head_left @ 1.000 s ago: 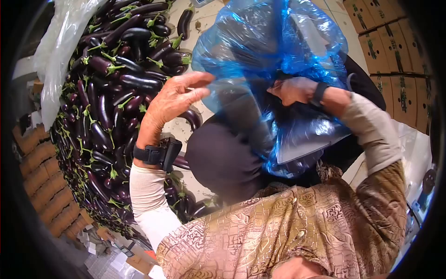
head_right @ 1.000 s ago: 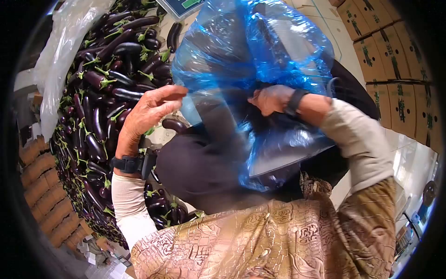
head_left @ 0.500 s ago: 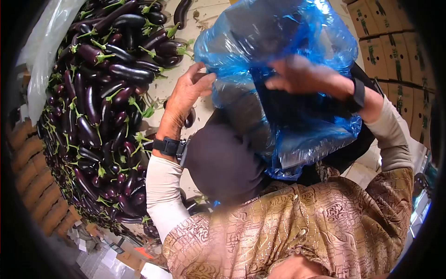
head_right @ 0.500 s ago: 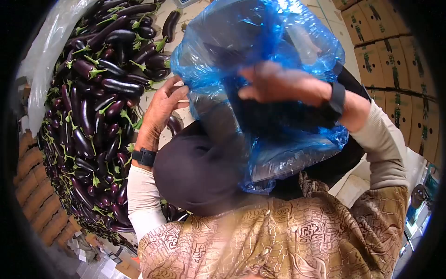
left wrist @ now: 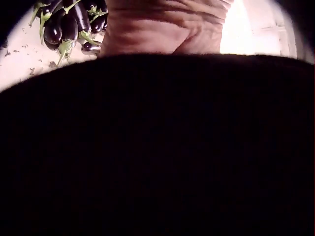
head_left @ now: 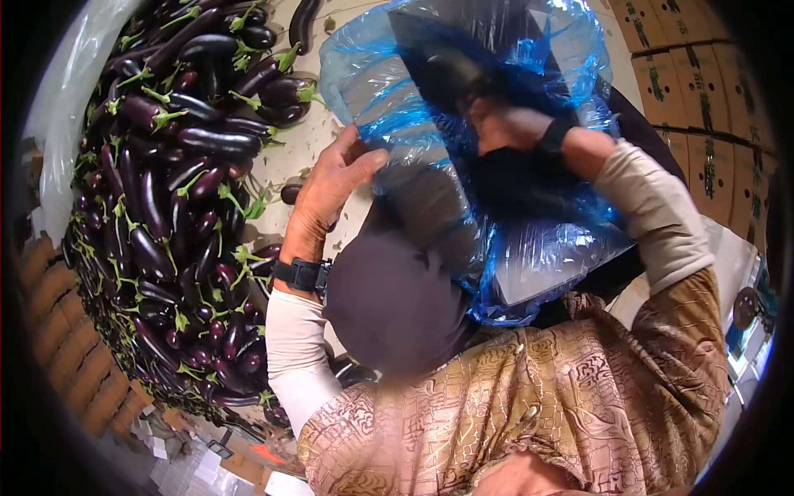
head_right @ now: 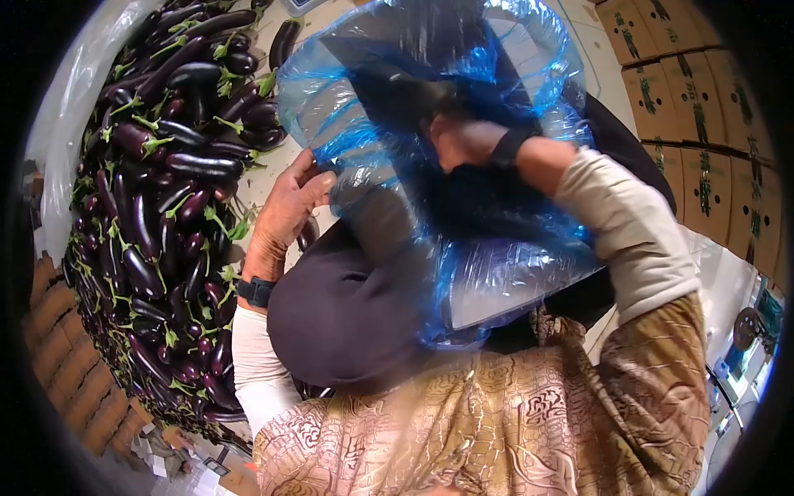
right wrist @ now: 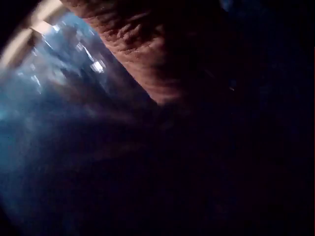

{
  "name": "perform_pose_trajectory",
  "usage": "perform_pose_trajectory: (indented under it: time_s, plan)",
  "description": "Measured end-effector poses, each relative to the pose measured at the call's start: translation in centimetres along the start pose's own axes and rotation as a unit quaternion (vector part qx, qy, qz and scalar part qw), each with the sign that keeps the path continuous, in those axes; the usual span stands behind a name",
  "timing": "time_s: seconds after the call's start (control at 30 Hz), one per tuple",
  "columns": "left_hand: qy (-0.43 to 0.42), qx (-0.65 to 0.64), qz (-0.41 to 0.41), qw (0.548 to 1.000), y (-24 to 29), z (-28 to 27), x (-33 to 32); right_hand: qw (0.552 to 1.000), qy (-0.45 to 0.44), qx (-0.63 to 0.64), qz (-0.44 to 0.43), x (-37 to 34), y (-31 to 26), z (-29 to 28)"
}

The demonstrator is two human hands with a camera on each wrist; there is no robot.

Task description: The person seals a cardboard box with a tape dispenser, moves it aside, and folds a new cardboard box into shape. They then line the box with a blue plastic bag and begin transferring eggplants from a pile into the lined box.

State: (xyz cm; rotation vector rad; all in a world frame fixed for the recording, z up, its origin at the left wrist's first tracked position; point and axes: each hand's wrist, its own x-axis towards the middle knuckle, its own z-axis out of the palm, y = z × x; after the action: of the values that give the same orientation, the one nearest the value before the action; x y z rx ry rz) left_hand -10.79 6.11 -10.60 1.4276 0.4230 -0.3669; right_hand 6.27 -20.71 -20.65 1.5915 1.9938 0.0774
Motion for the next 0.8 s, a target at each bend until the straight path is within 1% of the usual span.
perform_pose_trajectory:
  time_s: [0.03,0.07,0.1,0.13,0.17,0.2,0.23,0.27,0.3,0.33,0.37,0.4,0.43,0.47,0.5,0.53,0.57,0.6,0.63,0.67,0.7,0.73,0.8]
  plan:
    - [-0.002,0.000,0.002,1.000,0.3,0.3,0.1,1.000,-0.002,-0.001,0.002,-0.3,-0.1,0.0]
    - [0.009,0.007,-0.002,1.000,0.8,0.5,0.1,0.993,0.002,0.115,0.038,-0.4,-0.3,-0.1]
    - [0.020,0.015,-0.009,1.000,1.0,0.5,-0.1,0.970,0.007,0.232,0.074,-0.4,-0.9,-0.1]
    - [0.019,0.017,-0.012,1.000,0.8,0.3,-0.2,0.932,0.013,0.346,0.109,-0.4,-1.3,-0.2]
    - [0.011,0.028,-0.016,0.999,0.4,0.0,-0.2,0.880,0.019,0.454,0.141,-0.2,-1.6,-0.3]
    - [0.003,0.037,-0.019,0.999,0.1,-0.3,-0.2,0.815,0.023,0.553,0.171,-0.2,-1.7,-0.4]
    - [0.002,0.037,-0.019,0.999,-0.2,-0.3,-0.3,0.738,0.027,0.644,0.198,-0.4,-1.7,-0.4]
    - [0.001,0.019,-0.024,1.000,-0.3,-0.3,-0.2,0.740,0.026,0.642,0.200,-0.8,-1.2,-0.3]
    - [0.001,0.000,-0.028,1.000,-0.4,-0.3,-0.1,0.771,0.075,0.627,0.082,-1.3,-0.3,-0.1]
    - [0.002,0.000,-0.026,1.000,-0.5,-0.3,0.1,0.788,0.123,0.602,-0.040,-1.5,0.3,0.0]
    - [0.008,-0.032,-0.025,0.999,-0.7,-0.3,0.3,0.789,0.124,0.601,-0.042,-1.6,0.4,-1.2]
    - [0.013,-0.065,-0.026,0.997,-1.0,-0.3,0.2,0.891,0.098,0.442,0.007,-1.8,0.0,-3.2]
    - [0.014,-0.064,-0.028,0.997,-1.3,-0.3,-0.1,0.960,0.069,0.266,0.058,-2.0,-0.4,-4.2]
    - [0.000,-0.072,-0.029,0.997,-1.6,-0.4,-0.2,0.959,0.070,0.268,0.059,-1.9,-0.9,-3.1]
    - [-0.018,-0.078,-0.028,0.996,-1.6,-0.4,0.0,0.918,0.064,0.382,0.084,-1.9,-1.8,-0.9]
    - [-0.022,-0.076,-0.027,0.996,-1.5,-0.1,0.1,0.863,0.058,0.490,0.107,-1.8,-2.6,0.7]
    - [-0.026,-0.102,-0.044,0.993,-1.6,0.4,0.0,0.864,0.058,0.489,0.109,-1.6,-3.0,1.0]
    - [-0.028,-0.129,-0.061,0.989,-1.7,0.5,-0.1,0.760,-0.017,0.633,0.147,-1.2,-3.4,1.4]
    - [-0.027,-0.128,-0.064,0.989,-1.6,0.4,-0.2,0.625,-0.092,0.754,0.178,-0.5,-4.1,1.6]
    - [-0.038,-0.112,-0.057,0.991,-1.4,0.3,-0.1,0.551,-0.015,0.819,0.162,0.4,-7.3,5.3]
    - [-0.052,-0.097,-0.047,0.993,-1.0,0.3,0.1,0.550,-0.015,0.819,0.163,0.3,-7.1,4.6]
    - [-0.054,-0.097,-0.045,0.993,-0.5,0.4,0.2,0.565,-0.008,0.809,0.165,0.0,-7.0,3.9]
    - [-0.035,-0.064,-0.021,0.997,0.4,0.5,0.0,0.592,0.004,0.789,0.165,-0.6,-6.6,0.1]
